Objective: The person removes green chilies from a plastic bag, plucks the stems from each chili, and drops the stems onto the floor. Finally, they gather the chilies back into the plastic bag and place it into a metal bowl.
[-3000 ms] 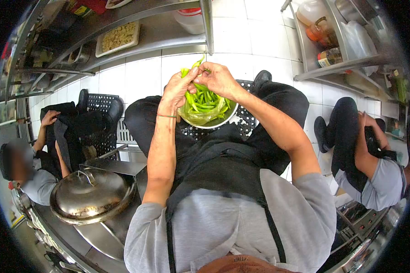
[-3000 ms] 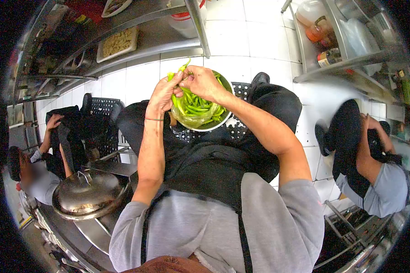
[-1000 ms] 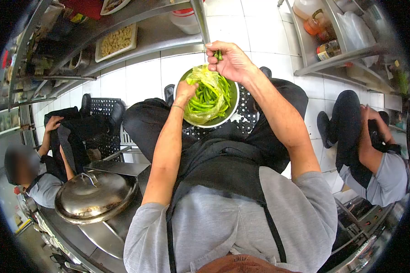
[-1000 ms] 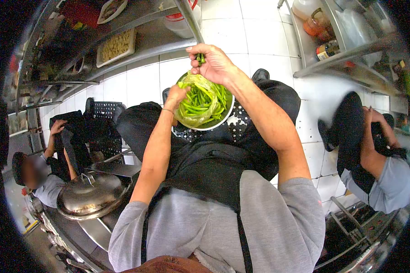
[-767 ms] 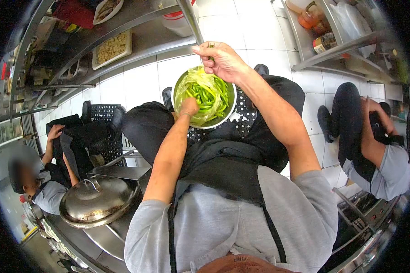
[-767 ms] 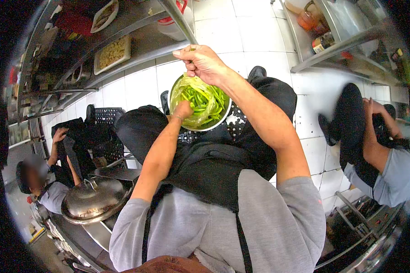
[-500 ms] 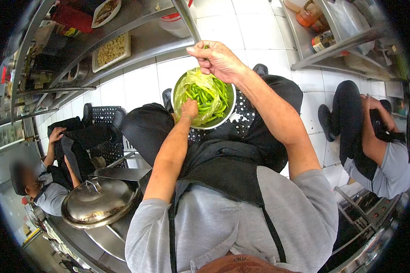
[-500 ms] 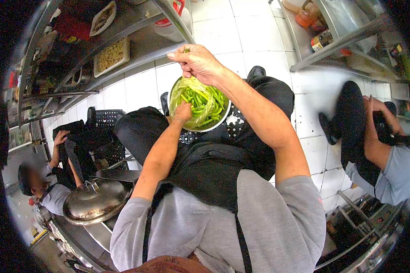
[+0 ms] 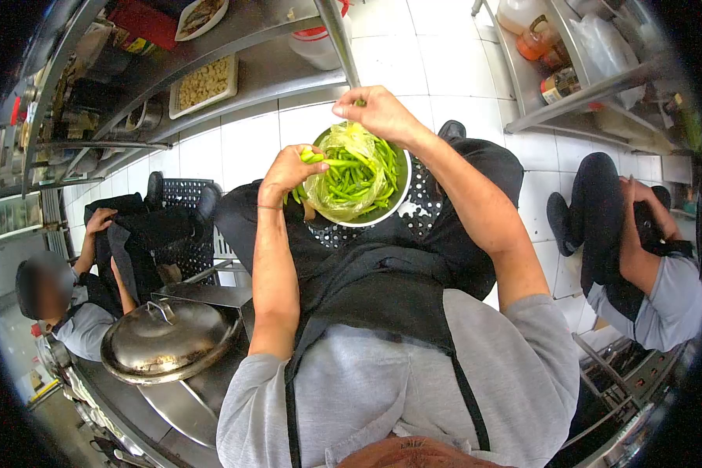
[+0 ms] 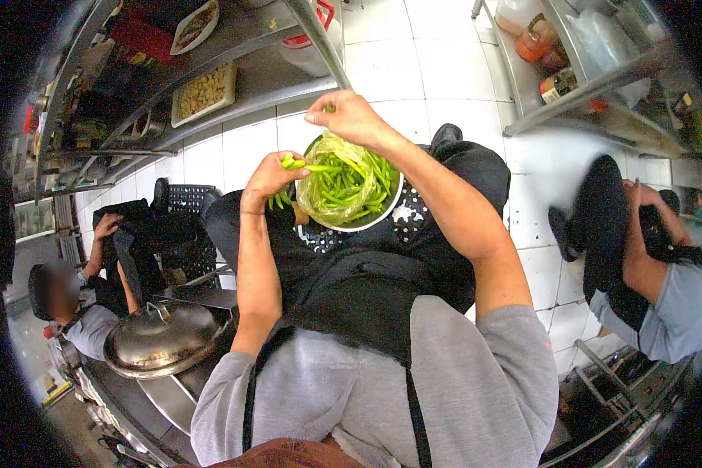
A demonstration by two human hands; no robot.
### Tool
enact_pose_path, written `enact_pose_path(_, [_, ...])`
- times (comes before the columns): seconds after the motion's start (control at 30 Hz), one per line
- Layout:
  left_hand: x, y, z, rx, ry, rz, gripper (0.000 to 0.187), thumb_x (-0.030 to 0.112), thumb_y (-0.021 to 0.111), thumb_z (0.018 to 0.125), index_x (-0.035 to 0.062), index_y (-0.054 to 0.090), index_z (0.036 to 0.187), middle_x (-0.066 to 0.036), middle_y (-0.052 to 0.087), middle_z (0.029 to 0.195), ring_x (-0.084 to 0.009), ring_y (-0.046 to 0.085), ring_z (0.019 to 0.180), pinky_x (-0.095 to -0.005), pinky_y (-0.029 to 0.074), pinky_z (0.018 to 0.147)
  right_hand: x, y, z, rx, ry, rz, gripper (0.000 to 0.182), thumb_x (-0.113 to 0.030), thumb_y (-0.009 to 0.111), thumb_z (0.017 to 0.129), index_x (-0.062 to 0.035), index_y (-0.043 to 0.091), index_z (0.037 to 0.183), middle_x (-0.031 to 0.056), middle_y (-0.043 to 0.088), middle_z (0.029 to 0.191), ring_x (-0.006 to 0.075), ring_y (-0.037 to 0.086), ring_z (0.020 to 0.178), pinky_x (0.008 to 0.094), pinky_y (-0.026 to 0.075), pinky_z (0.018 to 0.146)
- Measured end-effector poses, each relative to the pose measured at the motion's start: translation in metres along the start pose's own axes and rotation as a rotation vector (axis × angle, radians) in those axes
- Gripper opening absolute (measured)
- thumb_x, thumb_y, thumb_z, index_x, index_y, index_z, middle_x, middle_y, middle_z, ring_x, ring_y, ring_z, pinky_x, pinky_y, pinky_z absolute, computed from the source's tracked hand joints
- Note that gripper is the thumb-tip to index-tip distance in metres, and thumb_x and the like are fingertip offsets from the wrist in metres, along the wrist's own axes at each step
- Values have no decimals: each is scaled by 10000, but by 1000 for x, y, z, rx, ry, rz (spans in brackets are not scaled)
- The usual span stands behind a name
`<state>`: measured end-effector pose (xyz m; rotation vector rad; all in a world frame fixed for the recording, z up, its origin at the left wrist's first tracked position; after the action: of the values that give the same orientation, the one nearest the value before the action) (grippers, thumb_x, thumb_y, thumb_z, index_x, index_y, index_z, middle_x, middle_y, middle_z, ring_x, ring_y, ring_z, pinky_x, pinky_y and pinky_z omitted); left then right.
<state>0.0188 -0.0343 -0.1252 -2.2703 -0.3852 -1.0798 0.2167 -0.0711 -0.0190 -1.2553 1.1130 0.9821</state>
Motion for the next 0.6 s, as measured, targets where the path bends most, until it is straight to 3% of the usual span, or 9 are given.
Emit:
enact_pose_path(0.1, [44,-8,-18,49,189,-337,254,132,803,777,45,681,983,54,619,787,-44,515,686,-197,425,619,-7,34,-15,-211,-225,-485,366,-321,706,849,-10,702,1041,176,708,902,327,679,862,397,523,818])
enact_pose_path(0.13, [51,-10,-21,68,193,-339,264,175,815,767,62,687,968,51,633,793,-59,516,638,-209,422,583,3,44,-20,-322,-104,-574,368,-324,699,836,3,698,1006,218,686,925,374,666,922,435,520,843])
enact_pose_path(0.23, [55,-8,-24,16,109,-286,288,220,806,779,71,696,999,60,627,788,-67,497,595,-215,415,546,21,58,-29,-439,0,-806,349,-312,697,830,10,692,964,211,688,918,370,668,924,441,526,837])
enact_pose_path(0.33, [27,-21,-15,193,20,-329,322,285,803,773,58,715,984,21,653,757,-88,545,584,-246,454,541,36,43,-30,-473,134,-1001,331,-293,704,787,-2,688,945,203,691,941,375,669,928,468,532,833])
enact_pose_path(0.43, [-7,-42,0,399,17,518,332,310,805,760,42,731,941,-28,670,714,-99,600,609,-268,490,579,48,17,-26,-395,232,-1101,331,-253,700,756,-8,692,979,216,689,972,371,673,941,470,545,825])
enact_pose_path(0.47, [-5,-37,-5,341,-104,393,359,304,772,779,-5,704,947,-197,712,905,-321,702,883,-411,530,801,41,10,-23,-379,263,-1082,337,-229,696,752,7,684,992,222,686,983,368,675,947,463,550,820])
enact_pose_path(0.5, [4,-34,-7,390,-60,295,353,321,765,791,-6,709,909,-153,701,829,-252,675,794,-369,525,734,38,5,-20,-361,291,-1064,343,-205,692,748,21,677,1006,228,684,995,364,677,953,456,556,814])
enact_pose_path(0.57, [20,-29,-11,479,33,106,366,356,752,814,-8,718,834,-65,679,675,-113,620,616,-287,515,599,31,4,-14,-262,197,-939,366,-303,733,758,-12,693,978,220,691,933,362,682,915,470,549,801])
enact_pose_path(0.6, [24,-21,-12,396,-72,-117,382,368,714,867,-14,707,867,-66,690,728,-116,613,629,-277,515,586,27,6,-12,-240,167,-868,378,-327,742,756,-21,696,974,220,691,921,363,683,904,471,547,796])
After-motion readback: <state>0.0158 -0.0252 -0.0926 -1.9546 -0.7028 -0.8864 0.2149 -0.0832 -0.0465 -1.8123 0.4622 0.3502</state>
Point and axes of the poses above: each hand's wrist, its own z-axis towards the middle knuckle, its own y-axis out of the palm, x = y × z, the point moved 9 cm from there along z, towards the middle knuckle
